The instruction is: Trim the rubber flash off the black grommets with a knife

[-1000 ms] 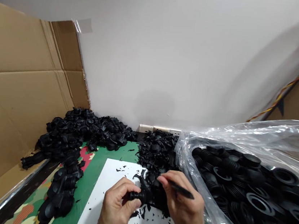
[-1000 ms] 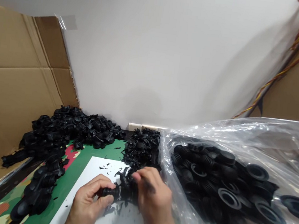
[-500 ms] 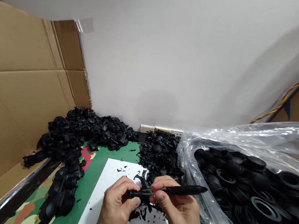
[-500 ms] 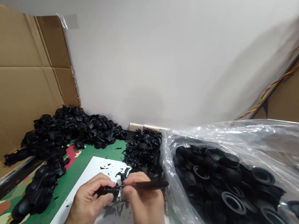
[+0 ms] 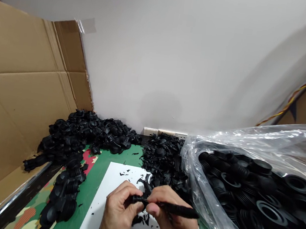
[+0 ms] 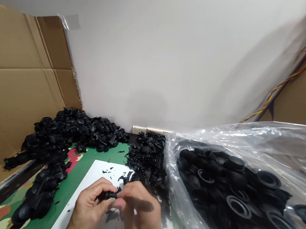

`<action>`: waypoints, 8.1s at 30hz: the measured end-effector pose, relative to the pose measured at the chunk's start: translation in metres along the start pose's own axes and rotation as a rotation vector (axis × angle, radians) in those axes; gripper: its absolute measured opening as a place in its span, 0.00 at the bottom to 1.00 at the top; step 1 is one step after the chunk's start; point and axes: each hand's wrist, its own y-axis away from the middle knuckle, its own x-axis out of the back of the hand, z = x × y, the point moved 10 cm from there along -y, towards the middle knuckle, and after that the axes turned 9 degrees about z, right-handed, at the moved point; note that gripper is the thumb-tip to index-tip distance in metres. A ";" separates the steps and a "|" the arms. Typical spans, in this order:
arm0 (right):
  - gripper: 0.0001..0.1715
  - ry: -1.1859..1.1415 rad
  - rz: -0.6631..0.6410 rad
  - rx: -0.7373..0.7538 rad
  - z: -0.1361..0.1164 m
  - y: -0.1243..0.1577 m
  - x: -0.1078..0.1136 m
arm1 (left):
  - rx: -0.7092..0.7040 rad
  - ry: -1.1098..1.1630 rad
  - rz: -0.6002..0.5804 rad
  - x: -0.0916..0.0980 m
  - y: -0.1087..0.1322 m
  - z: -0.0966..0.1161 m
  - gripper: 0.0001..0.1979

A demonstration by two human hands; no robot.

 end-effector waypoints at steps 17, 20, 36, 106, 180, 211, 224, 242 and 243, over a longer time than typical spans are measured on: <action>0.18 -0.195 0.250 -0.443 0.055 0.002 0.032 | 0.006 0.015 0.020 0.000 -0.001 -0.001 0.05; 0.19 -0.267 0.211 -0.492 0.054 0.004 0.024 | 0.010 0.008 0.020 0.000 -0.001 -0.001 0.05; 0.23 0.053 -0.037 -0.521 0.071 0.008 0.011 | 0.066 0.031 0.041 0.003 -0.004 -0.002 0.06; 0.25 -0.673 -0.040 -1.109 0.086 0.045 -0.042 | 0.044 0.128 -0.022 0.000 -0.007 -0.009 0.07; 0.12 0.851 -0.822 -0.414 0.075 0.026 -0.029 | -0.004 -0.790 -0.143 0.020 -0.048 -0.019 0.05; 0.17 0.534 -0.158 -0.422 0.084 -0.039 -0.011 | 0.554 0.370 0.015 0.000 -0.028 -0.085 0.26; 0.08 0.108 0.018 -0.705 0.079 0.012 -0.011 | 0.572 0.505 -0.040 -0.017 -0.017 -0.056 0.19; 0.16 0.146 0.063 -0.644 0.077 0.018 0.001 | 0.211 -0.070 0.050 0.008 -0.029 -0.030 0.13; 0.17 0.101 0.071 -0.655 0.076 0.019 -0.001 | 0.276 0.046 -0.043 -0.004 -0.026 -0.034 0.14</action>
